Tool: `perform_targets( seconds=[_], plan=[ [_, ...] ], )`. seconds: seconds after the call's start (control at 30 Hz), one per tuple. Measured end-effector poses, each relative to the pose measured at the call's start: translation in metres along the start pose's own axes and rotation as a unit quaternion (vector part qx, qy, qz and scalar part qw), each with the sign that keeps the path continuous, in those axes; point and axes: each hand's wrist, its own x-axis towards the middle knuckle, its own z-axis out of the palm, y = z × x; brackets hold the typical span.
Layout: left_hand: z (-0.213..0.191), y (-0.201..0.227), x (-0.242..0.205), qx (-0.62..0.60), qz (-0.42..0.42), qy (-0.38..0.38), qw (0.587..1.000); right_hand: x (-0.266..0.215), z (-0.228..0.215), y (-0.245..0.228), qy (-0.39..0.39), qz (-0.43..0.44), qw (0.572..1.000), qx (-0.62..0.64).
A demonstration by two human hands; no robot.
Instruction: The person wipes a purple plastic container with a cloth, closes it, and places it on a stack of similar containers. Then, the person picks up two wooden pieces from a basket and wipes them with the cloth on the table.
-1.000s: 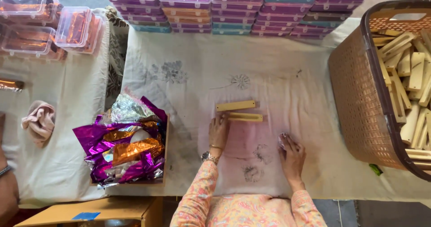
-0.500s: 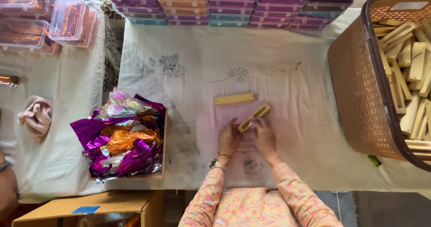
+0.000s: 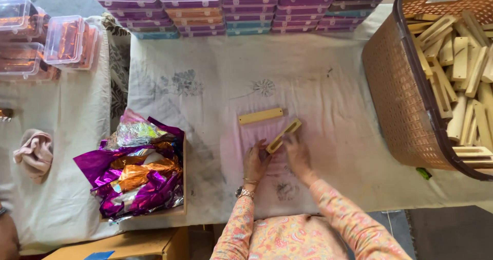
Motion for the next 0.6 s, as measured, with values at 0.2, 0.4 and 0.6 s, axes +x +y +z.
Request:
perform_targets(
  seconds=[0.2, 0.4, 0.6],
  plan=[
    [-0.002, 0.000, 0.000, -0.016, -0.019, -0.004, 1.000, 0.008, -0.021, 0.007, -0.085, -0.074, 0.986, 0.126],
    [-0.001, -0.003, 0.001, -0.024, -0.005, -0.001, 1.000, 0.020, -0.030, -0.012, 0.051, 0.112, 0.975, 0.185],
    [0.004, -0.011, -0.002, -0.010, -0.074, -0.031, 0.997, -0.009, -0.003, -0.013, 0.002, -0.156, 0.978, 0.140]
  ],
)
